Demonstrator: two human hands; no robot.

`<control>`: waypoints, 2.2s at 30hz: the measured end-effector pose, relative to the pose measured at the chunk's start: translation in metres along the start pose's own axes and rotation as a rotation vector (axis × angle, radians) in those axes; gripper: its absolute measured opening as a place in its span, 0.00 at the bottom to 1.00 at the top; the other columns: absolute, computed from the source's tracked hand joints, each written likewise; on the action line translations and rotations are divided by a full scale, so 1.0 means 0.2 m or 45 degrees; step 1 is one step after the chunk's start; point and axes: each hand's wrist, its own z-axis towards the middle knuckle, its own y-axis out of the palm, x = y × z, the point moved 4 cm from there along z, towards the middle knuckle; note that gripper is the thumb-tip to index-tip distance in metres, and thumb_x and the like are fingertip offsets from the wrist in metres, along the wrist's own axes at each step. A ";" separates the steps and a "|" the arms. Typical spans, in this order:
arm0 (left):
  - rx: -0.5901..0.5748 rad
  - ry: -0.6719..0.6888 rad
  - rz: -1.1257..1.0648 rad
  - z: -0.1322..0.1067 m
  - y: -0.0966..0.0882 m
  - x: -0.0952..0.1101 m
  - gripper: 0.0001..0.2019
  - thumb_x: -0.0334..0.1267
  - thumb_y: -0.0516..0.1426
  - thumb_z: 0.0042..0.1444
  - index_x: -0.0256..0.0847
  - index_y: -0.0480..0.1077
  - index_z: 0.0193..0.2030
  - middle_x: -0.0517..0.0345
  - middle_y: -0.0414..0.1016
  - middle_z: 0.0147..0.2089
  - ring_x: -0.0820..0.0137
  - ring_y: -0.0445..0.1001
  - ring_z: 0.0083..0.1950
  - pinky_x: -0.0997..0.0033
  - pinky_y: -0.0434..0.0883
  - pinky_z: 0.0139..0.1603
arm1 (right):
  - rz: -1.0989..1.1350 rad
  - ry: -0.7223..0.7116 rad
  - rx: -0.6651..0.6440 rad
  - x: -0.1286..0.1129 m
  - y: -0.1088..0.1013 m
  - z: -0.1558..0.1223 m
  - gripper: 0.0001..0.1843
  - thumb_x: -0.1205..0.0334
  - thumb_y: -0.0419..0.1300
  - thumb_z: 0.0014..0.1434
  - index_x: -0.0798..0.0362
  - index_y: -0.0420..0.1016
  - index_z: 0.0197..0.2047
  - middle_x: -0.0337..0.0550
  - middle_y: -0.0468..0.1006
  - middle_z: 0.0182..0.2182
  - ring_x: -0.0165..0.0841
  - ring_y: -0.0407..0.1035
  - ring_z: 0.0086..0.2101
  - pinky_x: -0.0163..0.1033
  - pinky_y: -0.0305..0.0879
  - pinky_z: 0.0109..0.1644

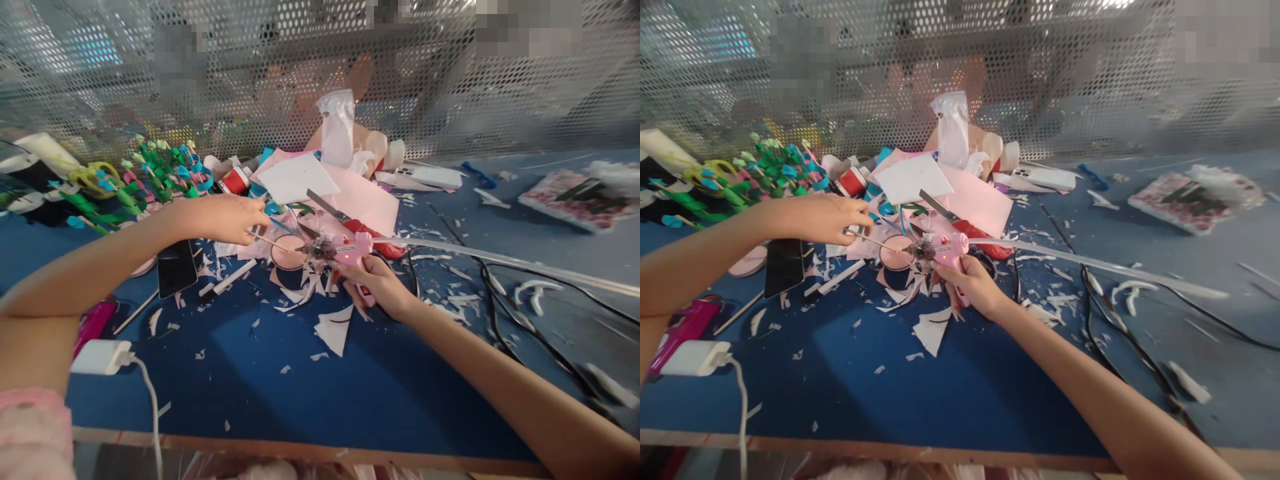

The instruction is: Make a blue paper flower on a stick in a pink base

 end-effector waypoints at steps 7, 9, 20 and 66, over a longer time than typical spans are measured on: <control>-0.179 -0.035 0.196 0.04 -0.13 0.12 0.18 0.30 0.51 0.51 0.46 0.73 0.47 0.52 0.73 0.49 0.65 0.69 0.46 0.71 0.63 0.40 | -0.007 0.013 0.013 -0.01 0.00 0.00 0.20 0.45 0.62 0.47 0.54 0.64 0.25 0.32 0.62 0.07 0.24 0.54 0.08 0.29 0.53 0.09; -0.164 -0.046 0.192 0.06 -0.14 0.14 0.19 0.28 0.51 0.51 0.48 0.74 0.47 0.54 0.75 0.48 0.66 0.70 0.47 0.71 0.63 0.40 | 0.000 0.024 0.015 -0.01 0.00 0.01 0.20 0.45 0.62 0.46 0.54 0.64 0.24 0.32 0.62 0.07 0.25 0.54 0.08 0.30 0.52 0.09; 0.070 0.158 -0.038 0.09 -0.20 0.16 0.33 0.19 0.47 0.46 0.52 0.65 0.58 0.63 0.72 0.54 0.70 0.69 0.52 0.73 0.63 0.52 | 0.041 0.083 0.040 0.01 -0.02 0.02 0.21 0.45 0.64 0.46 0.55 0.64 0.26 0.31 0.61 0.07 0.25 0.53 0.07 0.29 0.51 0.09; 0.721 0.567 -0.868 0.22 -0.18 0.16 0.24 0.55 0.46 0.59 0.35 0.73 0.35 0.54 0.76 0.33 0.73 0.74 0.36 0.74 0.68 0.37 | -0.068 0.115 -0.069 0.01 -0.12 0.11 0.16 0.49 0.59 0.53 0.53 0.65 0.25 0.33 0.61 0.06 0.26 0.53 0.06 0.30 0.47 0.10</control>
